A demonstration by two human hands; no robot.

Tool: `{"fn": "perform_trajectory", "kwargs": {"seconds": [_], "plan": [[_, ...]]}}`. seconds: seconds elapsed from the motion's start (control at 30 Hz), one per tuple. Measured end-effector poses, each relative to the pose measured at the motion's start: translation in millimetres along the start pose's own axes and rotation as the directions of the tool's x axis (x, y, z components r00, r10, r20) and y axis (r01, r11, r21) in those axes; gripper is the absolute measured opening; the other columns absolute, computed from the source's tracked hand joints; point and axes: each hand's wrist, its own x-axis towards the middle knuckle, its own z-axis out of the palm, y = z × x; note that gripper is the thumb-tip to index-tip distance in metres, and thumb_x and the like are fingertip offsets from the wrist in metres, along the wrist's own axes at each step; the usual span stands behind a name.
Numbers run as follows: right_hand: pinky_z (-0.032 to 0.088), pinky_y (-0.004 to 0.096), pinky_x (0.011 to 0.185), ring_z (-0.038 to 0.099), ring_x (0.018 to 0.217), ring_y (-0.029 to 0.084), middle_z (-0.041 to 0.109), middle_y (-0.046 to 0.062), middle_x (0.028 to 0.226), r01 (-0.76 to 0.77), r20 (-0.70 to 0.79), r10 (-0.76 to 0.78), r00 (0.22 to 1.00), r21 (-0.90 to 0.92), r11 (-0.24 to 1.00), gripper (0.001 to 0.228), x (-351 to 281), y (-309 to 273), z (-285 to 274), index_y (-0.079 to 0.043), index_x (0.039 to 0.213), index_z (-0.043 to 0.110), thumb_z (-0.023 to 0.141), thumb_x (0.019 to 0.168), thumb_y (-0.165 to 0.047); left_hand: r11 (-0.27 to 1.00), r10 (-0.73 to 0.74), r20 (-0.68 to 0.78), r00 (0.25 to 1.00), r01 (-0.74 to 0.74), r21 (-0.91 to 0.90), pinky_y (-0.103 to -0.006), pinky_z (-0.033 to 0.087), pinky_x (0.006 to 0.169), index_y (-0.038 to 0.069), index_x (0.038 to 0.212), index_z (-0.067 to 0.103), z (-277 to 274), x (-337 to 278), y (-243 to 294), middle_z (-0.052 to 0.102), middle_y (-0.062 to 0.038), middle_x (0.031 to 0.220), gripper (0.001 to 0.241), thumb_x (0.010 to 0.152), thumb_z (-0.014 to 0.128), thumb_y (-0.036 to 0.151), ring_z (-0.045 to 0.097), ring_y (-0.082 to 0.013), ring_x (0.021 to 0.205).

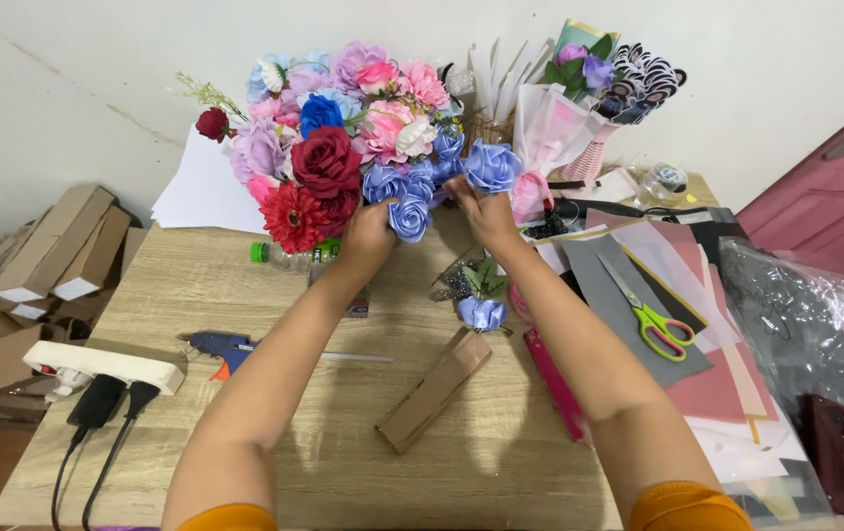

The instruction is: The person arranges artificial blue roses into a small cardboard box, adjusting their positions. They then wrap the box with a pink and white translucent paper, folding the edges and securing the arrangement with a pink ribbon.

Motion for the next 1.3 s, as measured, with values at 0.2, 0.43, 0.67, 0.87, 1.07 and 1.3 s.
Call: {"fn": "perform_trajectory", "kwargs": {"seconds": [0.2, 0.43, 0.67, 0.87, 1.07, 1.3], "plan": [[0.048, 0.049, 0.093, 0.069, 0.102, 0.035, 0.075, 0.013, 0.095, -0.104, -0.088, 0.118, 0.989, 0.146, 0.984, 0.016, 8, 3, 47, -0.013, 0.100, 0.075, 0.067, 0.100, -0.026, 0.999, -0.036, -0.015, 0.999, 0.037, 0.012, -0.0541, 0.055, 0.091, 0.021, 0.113, 0.071, -5, -6, 13, 0.075, -0.012, 0.102, 0.031, 0.089, 0.055, 0.007, 0.068, -0.0379, 0.106], [0.052, 0.040, 0.069, 0.070, 0.081, 0.029, 0.072, 0.011, 0.084, -0.386, -0.009, 0.435, 0.900, 0.445, 0.808, 0.009, -8, -26, 64, -0.006, 0.096, 0.072, 0.069, 0.091, -0.014, 0.995, -0.014, 0.002, 1.000, 0.014, 0.103, -0.0497, 0.057, 0.093, 0.026, 0.120, 0.070, 12, -5, -11, 0.073, -0.006, 0.111, 0.035, 0.093, 0.052, 0.011, 0.070, -0.0314, 0.107], [0.062, 0.037, 0.053, 0.074, 0.068, 0.026, 0.072, 0.013, 0.090, -0.603, 0.214, 0.726, 0.654, 0.727, 0.329, 0.035, -66, -47, 46, 0.001, 0.111, 0.059, 0.075, 0.080, 0.003, 0.974, 0.093, 0.001, 0.996, -0.092, 0.207, -0.0491, 0.057, 0.091, 0.016, 0.136, 0.055, 9, -17, -26, 0.070, -0.016, 0.108, 0.043, 0.096, 0.046, 0.003, 0.070, -0.0344, 0.104], [0.069, 0.041, 0.071, 0.073, 0.087, 0.024, 0.059, 0.020, 0.129, -0.506, 0.115, 0.706, 0.699, 0.777, 0.374, 0.084, -114, -127, -44, -0.003, 0.155, 0.022, 0.069, 0.086, 0.003, 0.918, 0.321, -0.210, 0.923, -0.249, 0.310, -0.0399, 0.060, 0.079, 0.008, 0.131, 0.057, -8, -74, 6, 0.073, -0.017, 0.102, 0.041, 0.092, 0.052, -0.002, 0.073, -0.0312, 0.093], [0.068, 0.036, 0.071, 0.073, 0.085, 0.023, 0.066, 0.019, 0.118, -0.397, -0.093, 0.681, 0.727, 0.751, 0.527, 0.042, -175, -156, -98, 0.001, 0.135, 0.053, 0.063, 0.094, -0.001, 0.980, -0.141, 0.185, 0.973, 0.110, 0.168, -0.0482, 0.052, 0.099, 0.010, 0.140, 0.054, -33, -176, 133, 0.060, -0.018, 0.129, 0.050, 0.095, 0.063, 0.031, 0.060, -0.0355, 0.123], [0.067, 0.037, 0.059, 0.072, 0.072, 0.021, 0.070, 0.012, 0.086, -0.560, 0.034, 0.666, 0.745, 0.573, 0.598, 0.017, -253, -149, -74, -0.001, 0.109, 0.071, 0.071, 0.093, -0.005, 0.971, -0.221, 0.416, 0.882, 0.162, 0.174, -0.0525, 0.051, 0.096, 0.013, 0.148, 0.043, 19, -217, 138, 0.062, -0.020, 0.125, 0.068, 0.089, 0.070, 0.036, 0.060, -0.0382, 0.122]]}}
